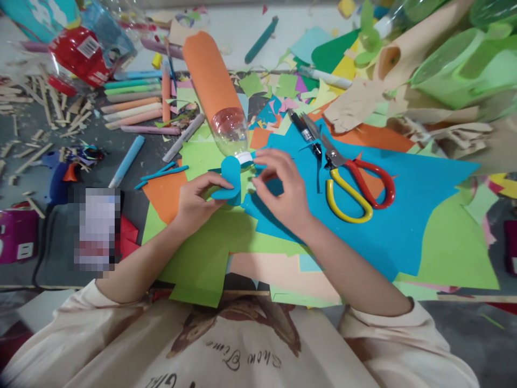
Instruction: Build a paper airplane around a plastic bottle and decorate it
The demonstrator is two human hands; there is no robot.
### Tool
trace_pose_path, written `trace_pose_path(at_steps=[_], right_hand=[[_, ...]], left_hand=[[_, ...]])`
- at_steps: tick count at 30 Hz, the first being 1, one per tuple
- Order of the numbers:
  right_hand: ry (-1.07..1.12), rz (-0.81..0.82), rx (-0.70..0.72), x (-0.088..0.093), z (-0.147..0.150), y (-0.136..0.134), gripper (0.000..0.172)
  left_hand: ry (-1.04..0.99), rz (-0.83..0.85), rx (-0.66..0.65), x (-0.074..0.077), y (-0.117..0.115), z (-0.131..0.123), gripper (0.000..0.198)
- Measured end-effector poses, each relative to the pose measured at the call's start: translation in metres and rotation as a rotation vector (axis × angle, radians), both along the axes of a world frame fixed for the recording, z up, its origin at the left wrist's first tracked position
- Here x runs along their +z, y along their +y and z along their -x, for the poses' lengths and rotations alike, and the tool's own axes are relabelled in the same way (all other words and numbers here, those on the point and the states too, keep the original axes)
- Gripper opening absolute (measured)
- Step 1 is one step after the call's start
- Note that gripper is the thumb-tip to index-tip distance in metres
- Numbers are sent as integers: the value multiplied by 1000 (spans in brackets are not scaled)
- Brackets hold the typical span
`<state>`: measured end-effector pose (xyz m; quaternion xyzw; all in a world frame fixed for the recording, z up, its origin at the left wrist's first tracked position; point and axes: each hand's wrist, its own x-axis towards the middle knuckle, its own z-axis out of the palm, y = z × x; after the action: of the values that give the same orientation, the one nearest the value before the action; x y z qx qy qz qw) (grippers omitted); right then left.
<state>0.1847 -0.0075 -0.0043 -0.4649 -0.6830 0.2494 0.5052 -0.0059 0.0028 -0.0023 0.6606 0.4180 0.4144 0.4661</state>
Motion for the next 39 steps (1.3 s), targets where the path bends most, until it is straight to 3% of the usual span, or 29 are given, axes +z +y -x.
trace_pose_path(at_steps=[5, 7, 14, 16, 21, 24, 27, 31, 35, 39], right_hand=[[-150, 84, 38, -6, -17, 16, 54], [-192, 114, 48, -11, -16, 18, 56], [-208, 43, 6, -8, -10, 17, 10], [-213, -10, 19, -1, -11, 14, 12], [-281, -150, 98, 15, -11, 1, 15], [-305, -200, 280, 18, -5, -8, 16], [-348, -203, 416, 17, 3, -19, 15], [-362, -215, 500, 14, 7, -26, 18], [-240, -242, 348, 17, 3, -25, 17], [-237, -236, 140, 17, 3, -22, 13]], left_hand=[[8, -24, -5, -3, 0, 0, 9], [-4, -39, -3, -4, 0, 0, 10], [13, -109, -9, -1, 0, 3, 18], [24, -204, 80, 0, 2, 6, 23], [-87, -345, 490, -5, 14, 16, 25], [-145, -300, 548, -10, 22, 17, 27], [-160, -224, 517, -12, 24, 14, 35], [-135, -166, 435, -9, 17, 11, 28], [-108, -149, 328, -2, 12, 13, 17], [46, -282, 81, 7, 9, 13, 12]])
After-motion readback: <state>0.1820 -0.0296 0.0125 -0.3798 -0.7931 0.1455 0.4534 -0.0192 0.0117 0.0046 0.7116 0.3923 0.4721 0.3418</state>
